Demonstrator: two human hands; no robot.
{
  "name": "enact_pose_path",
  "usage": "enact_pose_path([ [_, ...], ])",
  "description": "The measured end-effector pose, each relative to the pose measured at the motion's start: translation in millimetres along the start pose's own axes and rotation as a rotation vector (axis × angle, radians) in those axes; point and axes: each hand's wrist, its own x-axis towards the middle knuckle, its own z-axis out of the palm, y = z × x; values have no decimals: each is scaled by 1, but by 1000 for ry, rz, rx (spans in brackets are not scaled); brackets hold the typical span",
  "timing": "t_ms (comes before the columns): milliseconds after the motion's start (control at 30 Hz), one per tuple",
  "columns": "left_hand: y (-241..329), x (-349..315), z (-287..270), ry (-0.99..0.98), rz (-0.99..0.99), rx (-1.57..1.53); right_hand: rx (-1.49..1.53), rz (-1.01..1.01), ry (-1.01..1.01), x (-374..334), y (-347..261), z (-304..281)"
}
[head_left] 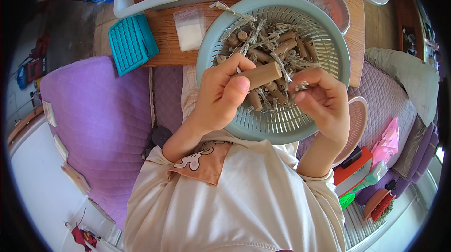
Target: The person packages small brown paper tubes into small clear plastic bags by hand.
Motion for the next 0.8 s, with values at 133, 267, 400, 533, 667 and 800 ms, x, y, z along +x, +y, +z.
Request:
enact_pose_path([
  [133, -3, -3, -4, -37, -5, 46, 57, -52, 75, 2, -2, 2],
  [267, 5, -1, -4, -180, 143, 366, 303, 123, 117, 0, -8, 15],
  [400, 6, 1, -8, -175, 375, 752, 432, 173, -3, 2, -10, 15],
  [533, 12, -3, -10, -166, 365, 996, 261, 134, -20, 2, -9, 24],
  [667, 10, 1, -18, 45, 442, 902, 103, 99, 98, 3, 2, 29],
  [800, -28, 18, -73, 702, 271, 748, 101, 31, 338, 5, 4, 24],
])
